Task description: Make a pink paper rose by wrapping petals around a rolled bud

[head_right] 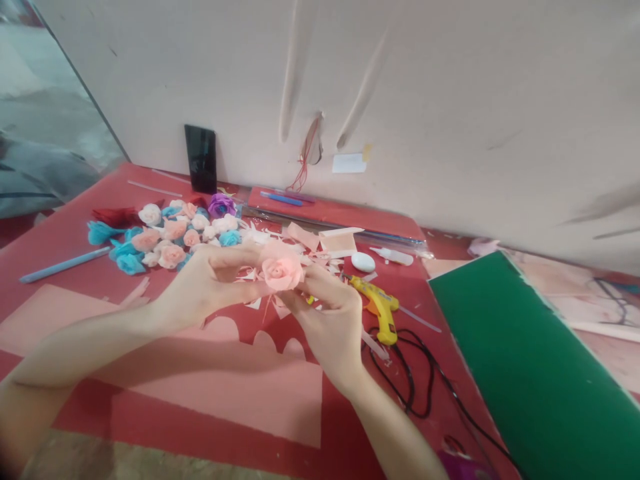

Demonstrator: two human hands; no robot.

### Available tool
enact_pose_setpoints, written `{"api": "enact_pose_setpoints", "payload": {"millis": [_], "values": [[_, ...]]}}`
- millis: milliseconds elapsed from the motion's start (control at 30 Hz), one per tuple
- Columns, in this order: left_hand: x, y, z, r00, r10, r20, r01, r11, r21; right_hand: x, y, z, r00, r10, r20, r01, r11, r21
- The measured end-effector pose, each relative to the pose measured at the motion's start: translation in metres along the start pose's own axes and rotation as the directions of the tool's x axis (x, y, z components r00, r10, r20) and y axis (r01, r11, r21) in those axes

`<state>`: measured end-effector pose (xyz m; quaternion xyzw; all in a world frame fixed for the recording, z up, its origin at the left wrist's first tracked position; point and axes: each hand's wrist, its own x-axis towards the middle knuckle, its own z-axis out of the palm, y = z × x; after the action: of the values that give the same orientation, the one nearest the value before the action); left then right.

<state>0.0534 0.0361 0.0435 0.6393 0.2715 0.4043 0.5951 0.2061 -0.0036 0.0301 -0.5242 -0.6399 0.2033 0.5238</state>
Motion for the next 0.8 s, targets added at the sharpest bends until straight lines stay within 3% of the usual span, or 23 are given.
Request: {"api": "enact_pose_setpoints", "payload": {"millis": [133,333,567,800], "values": [[0.0015,-0.0021,-0.0009,1.000,0.030,0.005,-0.030,0.999,-0.026,-0.0025,0.0024,0.0014,1.000,-0.001,-0.029,0.001,1.000,-0.005],[0.0008,-0.0038,-0.0020,0.999,0.050,-0.014,-0.049,0.998,0.025,-0.0033,0.0029,0.0053,0.989,0.101,-0.110,-0.090,0.991,0.102],[0.0016,-0.0048,-0.0031,0.999,0.040,0.000,-0.040,0.999,-0.002,-0.0058,0.0025,0.0035,0.995,0.019,-0.098,-0.024,0.998,-0.051],[0.0003,-0.0034,-0.0026,1.000,0.007,0.013,-0.007,1.000,-0.021,-0.0029,0.0046,0.0015,0.995,0.092,-0.036,-0.090,0.995,0.053]]}}
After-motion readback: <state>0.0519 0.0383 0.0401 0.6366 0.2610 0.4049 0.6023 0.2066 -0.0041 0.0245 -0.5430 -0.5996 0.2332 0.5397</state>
